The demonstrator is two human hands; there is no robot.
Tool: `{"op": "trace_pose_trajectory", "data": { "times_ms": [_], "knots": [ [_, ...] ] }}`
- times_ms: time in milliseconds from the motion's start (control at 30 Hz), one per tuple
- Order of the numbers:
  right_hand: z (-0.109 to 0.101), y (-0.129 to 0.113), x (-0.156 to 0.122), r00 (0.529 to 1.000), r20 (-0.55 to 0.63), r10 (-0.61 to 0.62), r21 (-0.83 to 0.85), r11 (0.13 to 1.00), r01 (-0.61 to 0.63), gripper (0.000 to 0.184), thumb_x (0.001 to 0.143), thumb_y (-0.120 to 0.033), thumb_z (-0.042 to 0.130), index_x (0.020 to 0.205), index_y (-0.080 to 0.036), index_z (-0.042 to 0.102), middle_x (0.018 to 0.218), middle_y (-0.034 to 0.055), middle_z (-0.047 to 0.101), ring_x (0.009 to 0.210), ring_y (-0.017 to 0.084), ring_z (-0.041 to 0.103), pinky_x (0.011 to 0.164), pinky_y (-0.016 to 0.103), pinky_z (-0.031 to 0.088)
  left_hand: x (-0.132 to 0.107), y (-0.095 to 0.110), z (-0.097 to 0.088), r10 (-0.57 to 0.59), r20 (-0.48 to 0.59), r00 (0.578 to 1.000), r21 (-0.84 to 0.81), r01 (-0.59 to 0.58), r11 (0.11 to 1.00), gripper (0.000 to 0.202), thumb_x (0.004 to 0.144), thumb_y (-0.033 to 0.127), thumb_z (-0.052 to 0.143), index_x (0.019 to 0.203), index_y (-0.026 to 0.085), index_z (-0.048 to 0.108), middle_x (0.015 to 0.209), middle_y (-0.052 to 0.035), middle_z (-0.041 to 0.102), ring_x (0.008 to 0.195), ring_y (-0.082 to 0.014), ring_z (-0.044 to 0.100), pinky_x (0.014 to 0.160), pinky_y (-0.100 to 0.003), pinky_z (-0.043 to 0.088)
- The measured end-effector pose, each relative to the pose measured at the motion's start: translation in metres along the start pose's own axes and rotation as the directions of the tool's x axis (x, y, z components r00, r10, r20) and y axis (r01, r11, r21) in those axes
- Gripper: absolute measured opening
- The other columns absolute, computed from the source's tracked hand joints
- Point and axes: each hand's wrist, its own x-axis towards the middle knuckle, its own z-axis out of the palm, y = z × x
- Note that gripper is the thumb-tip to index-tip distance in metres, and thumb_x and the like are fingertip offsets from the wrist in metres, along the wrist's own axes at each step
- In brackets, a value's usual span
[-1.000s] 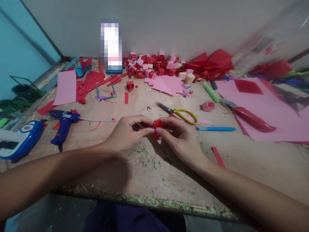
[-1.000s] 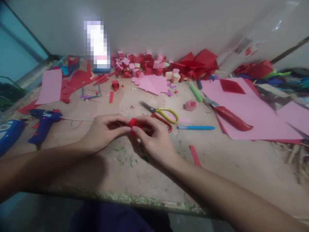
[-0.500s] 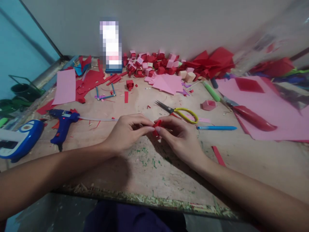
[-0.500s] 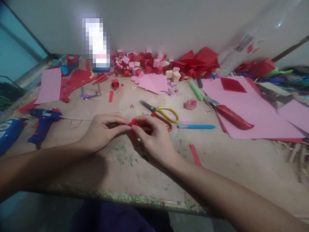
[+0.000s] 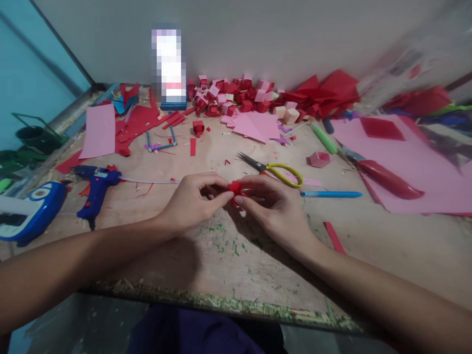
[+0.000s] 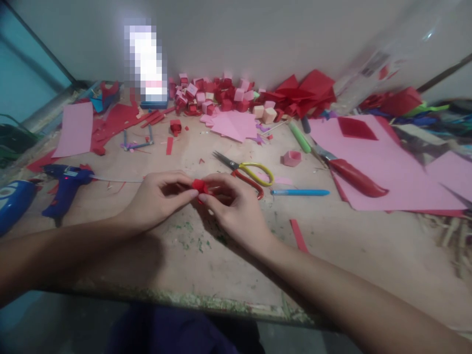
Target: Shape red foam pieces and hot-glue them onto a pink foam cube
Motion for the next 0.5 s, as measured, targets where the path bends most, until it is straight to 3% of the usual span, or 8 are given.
{"op": "trace_pose_trajectory", "data": {
  "times_ms": [100,233,367,500],
  "knots": [
    [-0.0003,-0.0018,-0.0003,1.0,-0.021,0.008,0.044,0.999,-0.007,0.02,0.082,-0.019,0.08,0.101,-0.022,0.072,0.099,0.0036,0.077,0.089,0.019,0.074,0.079,0.032,0.061,0.0009,-0.0017,-0.0017,-0.019,-0.016,1.0,-0.04,0.018,0.999,0.009,0.088,0.019,0.07,0.089,0.016,0.078,0.09,-0.0052,0.078,0.082,-0.0168,0.071,0.073,-0.026,0.057],
    [-0.0013,-0.0018,0.0013,0.997,-0.076,-0.005,0.059,0.998,0.009,0.012,0.081,-0.019,0.08,0.088,-0.022,0.071,0.091,0.0021,0.075,0.083,0.018,0.073,0.077,0.032,0.06,0.0015,-0.0015,-0.003,-0.029,-0.017,0.999,-0.058,0.027,0.998,0.009,0.088,0.019,0.07,0.09,0.015,0.078,0.09,-0.0051,0.078,0.08,-0.0159,0.071,0.072,-0.026,0.057],
    [-0.0021,-0.0017,0.002,0.998,-0.053,-0.02,-0.004,1.0,0.02,0.003,0.083,-0.02,0.077,0.082,-0.022,0.075,0.09,0.0038,0.077,0.083,0.019,0.072,0.078,0.035,0.059,0.0016,-0.0011,-0.0026,-0.025,-0.023,0.999,-0.051,0.024,0.998,0.009,0.089,0.019,0.071,0.091,0.016,0.078,0.09,-0.0049,0.078,0.081,-0.0158,0.071,0.072,-0.026,0.056],
    [-0.0029,-0.0031,0.0012,0.997,-0.031,-0.068,-0.045,0.997,0.066,0.009,0.086,-0.018,0.073,0.084,-0.025,0.077,0.093,0.0037,0.077,0.088,0.021,0.072,0.08,0.038,0.059,0.0016,-0.0013,-0.0024,-0.019,-0.019,1.0,-0.034,0.018,0.999,0.008,0.089,0.018,0.071,0.09,0.016,0.079,0.091,-0.0046,0.078,0.081,-0.0158,0.071,0.072,-0.026,0.057]
  ]
}}
